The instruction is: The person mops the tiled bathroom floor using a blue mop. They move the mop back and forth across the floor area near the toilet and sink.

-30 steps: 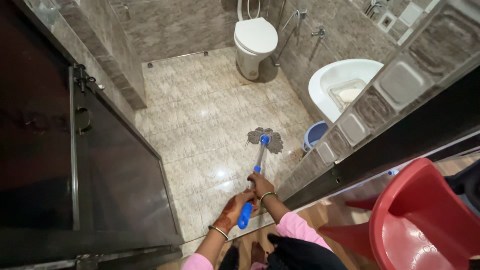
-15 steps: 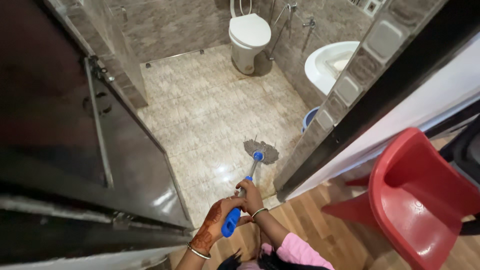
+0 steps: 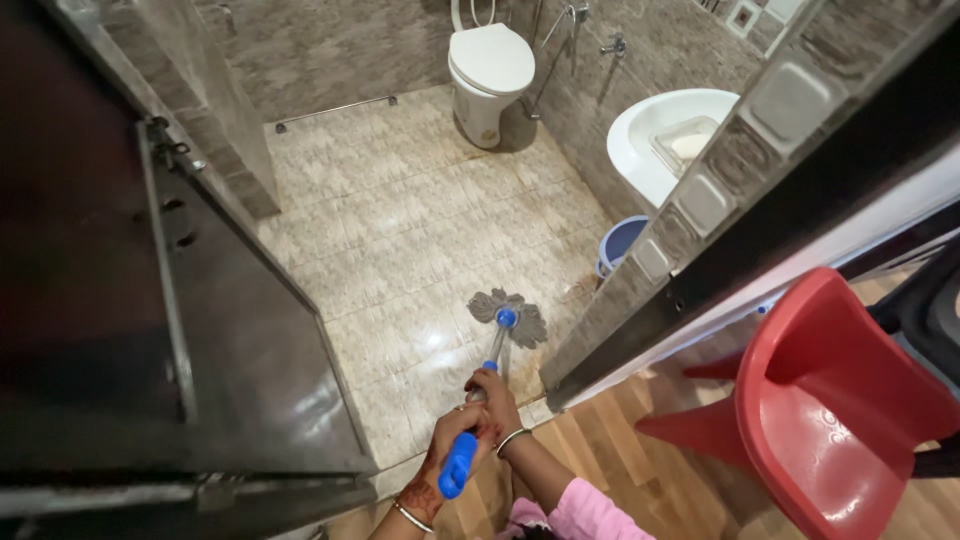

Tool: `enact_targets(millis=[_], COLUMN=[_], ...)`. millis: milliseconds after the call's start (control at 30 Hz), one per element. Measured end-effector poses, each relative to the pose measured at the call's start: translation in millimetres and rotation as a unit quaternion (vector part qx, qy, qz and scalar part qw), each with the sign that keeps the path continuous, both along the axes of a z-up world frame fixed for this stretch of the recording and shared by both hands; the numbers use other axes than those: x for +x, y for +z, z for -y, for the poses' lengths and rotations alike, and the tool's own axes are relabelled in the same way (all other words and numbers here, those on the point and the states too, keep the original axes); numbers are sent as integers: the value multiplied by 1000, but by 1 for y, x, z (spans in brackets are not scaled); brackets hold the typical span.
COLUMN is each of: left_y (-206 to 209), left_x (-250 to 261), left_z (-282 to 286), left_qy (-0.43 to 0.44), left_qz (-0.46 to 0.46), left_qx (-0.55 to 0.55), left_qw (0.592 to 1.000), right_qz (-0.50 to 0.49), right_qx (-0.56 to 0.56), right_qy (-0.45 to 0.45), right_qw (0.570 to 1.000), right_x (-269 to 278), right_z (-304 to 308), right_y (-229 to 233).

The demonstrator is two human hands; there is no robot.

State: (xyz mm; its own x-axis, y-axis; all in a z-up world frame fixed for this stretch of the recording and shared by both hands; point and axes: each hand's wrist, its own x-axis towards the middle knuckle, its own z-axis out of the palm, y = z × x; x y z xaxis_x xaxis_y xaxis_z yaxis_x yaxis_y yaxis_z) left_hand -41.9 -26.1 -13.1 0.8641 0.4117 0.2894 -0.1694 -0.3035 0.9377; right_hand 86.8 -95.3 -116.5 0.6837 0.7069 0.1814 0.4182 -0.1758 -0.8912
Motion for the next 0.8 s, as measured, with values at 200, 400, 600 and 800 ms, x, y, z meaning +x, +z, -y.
enact_targets(millis=[200,400,600,800], left_y=[-14,-94,-138,-104], left_x=[96,179,155,72], left_z=[-15,-26,5,13], left_qy=[-31,-12,1,-3], left_qz=[-54,0,-37,28], left_qx=[-17,130,13,-68], left_qw=[998,991,999,997], right_qz=[-35,-269,74,124], right_qx=[-97,-85,-286,-281], right_qy=[18,-41,-24,6], right_qw=[995,958,955,951], right_x=[127,199,171,87], right_z=[-19,-25,-11,2], right_y=[-56,-65,-61,-36])
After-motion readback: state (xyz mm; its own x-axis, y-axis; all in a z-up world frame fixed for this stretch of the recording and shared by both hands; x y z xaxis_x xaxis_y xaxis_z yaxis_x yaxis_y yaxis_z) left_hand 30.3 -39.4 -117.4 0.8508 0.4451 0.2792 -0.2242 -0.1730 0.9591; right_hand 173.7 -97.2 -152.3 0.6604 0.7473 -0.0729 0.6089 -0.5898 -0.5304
